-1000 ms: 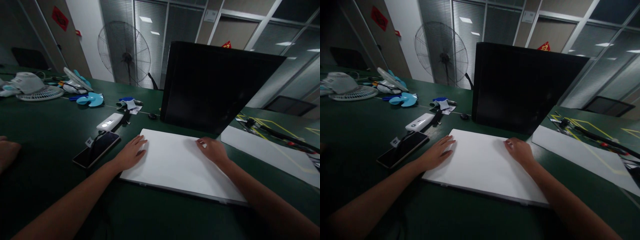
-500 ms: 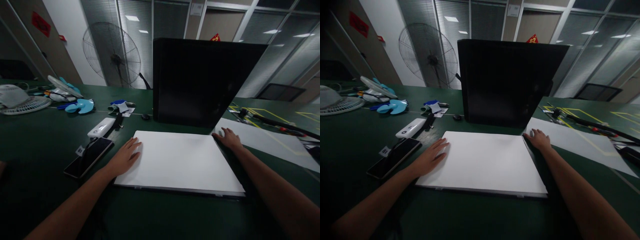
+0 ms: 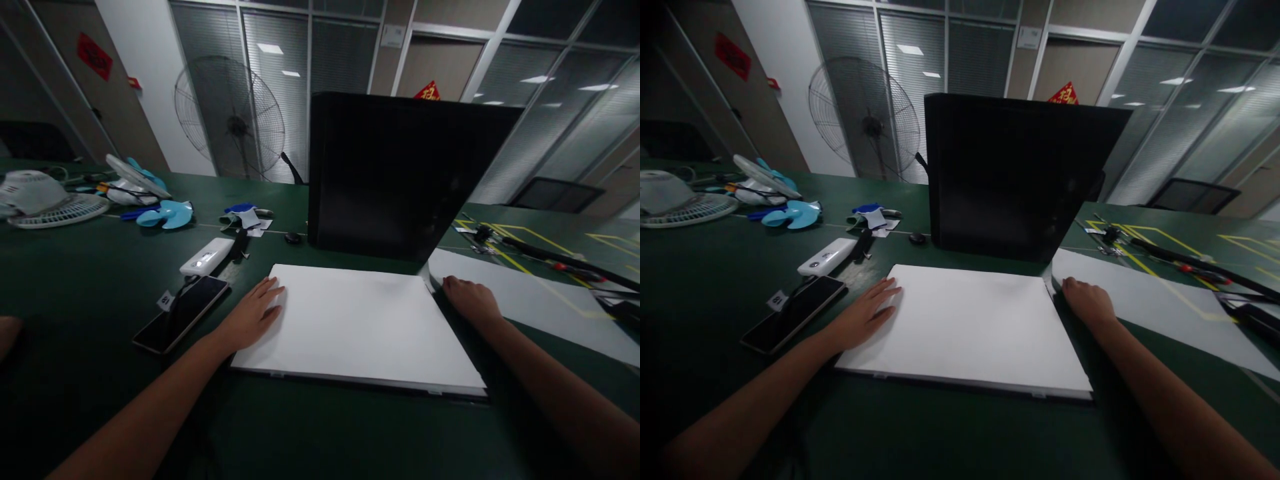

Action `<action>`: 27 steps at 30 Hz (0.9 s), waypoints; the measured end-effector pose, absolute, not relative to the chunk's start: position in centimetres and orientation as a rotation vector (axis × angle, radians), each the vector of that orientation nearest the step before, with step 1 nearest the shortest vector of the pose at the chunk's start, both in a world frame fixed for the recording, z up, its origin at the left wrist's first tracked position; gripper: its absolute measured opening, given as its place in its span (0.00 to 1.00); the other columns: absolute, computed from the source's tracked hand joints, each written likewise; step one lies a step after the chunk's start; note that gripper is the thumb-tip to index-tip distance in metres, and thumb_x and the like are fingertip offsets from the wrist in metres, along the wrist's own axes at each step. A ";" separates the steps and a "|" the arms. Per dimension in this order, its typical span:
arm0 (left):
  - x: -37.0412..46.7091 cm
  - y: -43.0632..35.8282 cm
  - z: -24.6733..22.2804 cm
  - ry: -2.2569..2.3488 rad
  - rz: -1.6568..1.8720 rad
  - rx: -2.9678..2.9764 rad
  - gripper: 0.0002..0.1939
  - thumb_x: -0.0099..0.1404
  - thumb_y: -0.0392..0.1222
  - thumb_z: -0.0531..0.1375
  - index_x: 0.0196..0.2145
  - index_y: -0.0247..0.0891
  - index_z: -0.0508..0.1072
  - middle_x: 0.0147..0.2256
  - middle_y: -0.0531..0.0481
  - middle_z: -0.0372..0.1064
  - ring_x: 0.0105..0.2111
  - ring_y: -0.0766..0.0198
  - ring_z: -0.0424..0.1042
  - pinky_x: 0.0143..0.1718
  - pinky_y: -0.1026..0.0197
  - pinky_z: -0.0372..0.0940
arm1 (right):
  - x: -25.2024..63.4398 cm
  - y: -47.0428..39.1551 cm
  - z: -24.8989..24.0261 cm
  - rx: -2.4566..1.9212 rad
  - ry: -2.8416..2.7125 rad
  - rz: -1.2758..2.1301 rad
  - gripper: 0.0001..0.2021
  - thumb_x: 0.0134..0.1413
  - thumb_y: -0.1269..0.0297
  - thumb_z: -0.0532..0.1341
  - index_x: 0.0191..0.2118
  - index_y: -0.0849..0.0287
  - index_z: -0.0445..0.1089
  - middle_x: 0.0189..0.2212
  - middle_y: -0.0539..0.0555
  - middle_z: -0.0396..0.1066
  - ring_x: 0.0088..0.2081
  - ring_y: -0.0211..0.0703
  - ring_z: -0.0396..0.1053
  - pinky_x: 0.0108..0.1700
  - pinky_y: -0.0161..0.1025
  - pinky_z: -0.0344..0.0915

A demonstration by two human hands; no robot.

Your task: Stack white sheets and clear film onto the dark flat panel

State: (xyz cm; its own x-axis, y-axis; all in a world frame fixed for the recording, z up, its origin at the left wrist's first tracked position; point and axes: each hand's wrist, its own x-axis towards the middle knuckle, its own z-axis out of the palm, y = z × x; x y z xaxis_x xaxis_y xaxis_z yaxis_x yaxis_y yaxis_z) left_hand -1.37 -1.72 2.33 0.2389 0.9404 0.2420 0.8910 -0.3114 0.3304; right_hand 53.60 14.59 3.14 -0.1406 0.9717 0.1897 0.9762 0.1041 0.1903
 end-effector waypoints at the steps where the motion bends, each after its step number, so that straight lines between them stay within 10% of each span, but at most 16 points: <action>1: -1.3 -1.8 2.4 1.769 0.602 2.374 0.27 0.75 0.50 0.50 0.65 0.36 0.66 0.70 0.38 0.54 0.72 0.46 0.49 0.69 0.40 0.51 | 53.6 13.9 3.3 -2.061 -2.312 -0.429 0.19 0.70 0.61 0.49 0.49 0.67 0.72 0.38 0.71 0.75 0.37 0.58 0.76 0.42 0.51 0.66; 27: -1.0 -2.3 2.9 1.814 0.563 2.386 0.26 0.74 0.49 0.51 0.65 0.36 0.66 0.70 0.39 0.54 0.71 0.45 0.50 0.69 0.39 0.53 | 36.3 -0.2 7.2 -1.372 -2.741 -0.363 0.16 0.72 0.62 0.49 0.39 0.60 0.72 0.33 0.55 0.74 0.34 0.44 0.72 0.31 0.37 0.57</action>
State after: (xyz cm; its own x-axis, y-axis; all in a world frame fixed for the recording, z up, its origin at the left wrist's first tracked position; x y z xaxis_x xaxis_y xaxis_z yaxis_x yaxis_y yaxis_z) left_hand -0.99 -2.27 2.88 0.2258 0.9459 0.2332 0.9118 -0.2895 0.2912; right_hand 36.26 -0.20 7.22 -0.6034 0.7825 0.1534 0.7955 0.5772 0.1844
